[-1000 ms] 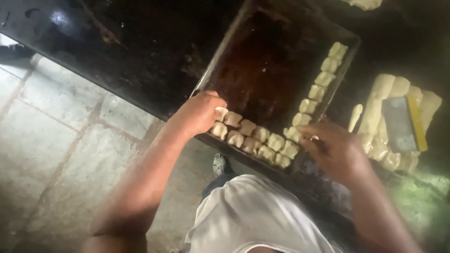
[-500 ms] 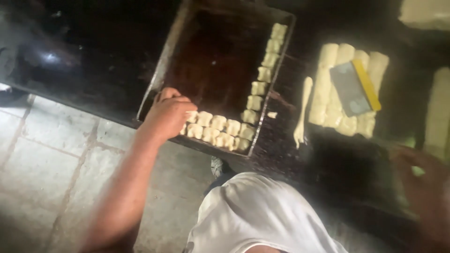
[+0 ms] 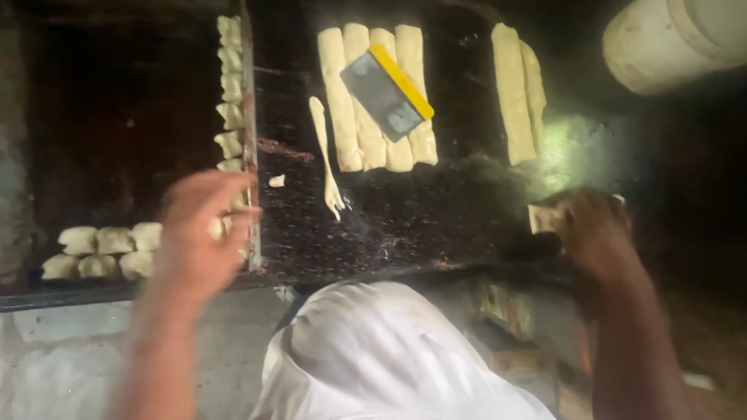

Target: Manually fold and shape small pieces of dough and place them into a baking tray.

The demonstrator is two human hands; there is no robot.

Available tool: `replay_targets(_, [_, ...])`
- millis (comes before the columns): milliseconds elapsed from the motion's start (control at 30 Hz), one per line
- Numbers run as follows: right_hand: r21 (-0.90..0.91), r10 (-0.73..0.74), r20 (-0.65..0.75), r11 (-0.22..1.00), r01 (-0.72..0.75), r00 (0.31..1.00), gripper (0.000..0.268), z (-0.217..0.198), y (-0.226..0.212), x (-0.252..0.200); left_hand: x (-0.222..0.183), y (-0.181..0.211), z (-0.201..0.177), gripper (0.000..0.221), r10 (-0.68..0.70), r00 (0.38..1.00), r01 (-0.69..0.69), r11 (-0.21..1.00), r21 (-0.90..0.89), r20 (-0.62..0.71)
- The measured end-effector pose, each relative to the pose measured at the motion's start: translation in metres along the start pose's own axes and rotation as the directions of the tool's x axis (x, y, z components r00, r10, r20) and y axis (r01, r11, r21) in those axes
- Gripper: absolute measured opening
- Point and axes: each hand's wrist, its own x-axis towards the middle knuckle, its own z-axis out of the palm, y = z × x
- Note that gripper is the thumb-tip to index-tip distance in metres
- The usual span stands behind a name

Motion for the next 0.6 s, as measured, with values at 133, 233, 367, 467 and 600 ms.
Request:
replay_targets(133, [0.455,0.084,-0.009,0.888,-0.071,0.996,0.013,-0.028,-0.03,-0.014,0.007,0.062,0.05,0.035,0.014,0.998,-0.002,0.981,-0.196,0.058])
replay_targets(233, [0.556,0.286,0.271,0.733,-0.392,0.919,0.024,-0.06,-0.091,0.004,0.005,0.092,0.083,0.045,-0.032,0.96,0.177,0.838,-0.516,0.278])
replay_targets(367, [0.868,-0.012,0.363,0.37,-0.333,0.932,0.022,-0.067,-0.169,0.05,-0.019,0.082,0.129,0.036,-0.166,0.803,0.569,0.499,-0.654,0.572])
replay_targets(467, [0.896,-0.054,0.217,0.407,-0.177,0.975,0.017,-0.067,-0.23,0.093,-0.014,0.059,0.115,0.02,-0.344,0.84,0.54,0.597,-0.593,0.42])
replay_targets(600, [0.644,-0.273,-0.044,0.728,0.236,0.961,0.013,-0.075,-0.286,0.135,0.028,0.02,0.091,0.019,-0.338,0.934,0.255,0.859,-0.444,-0.118])
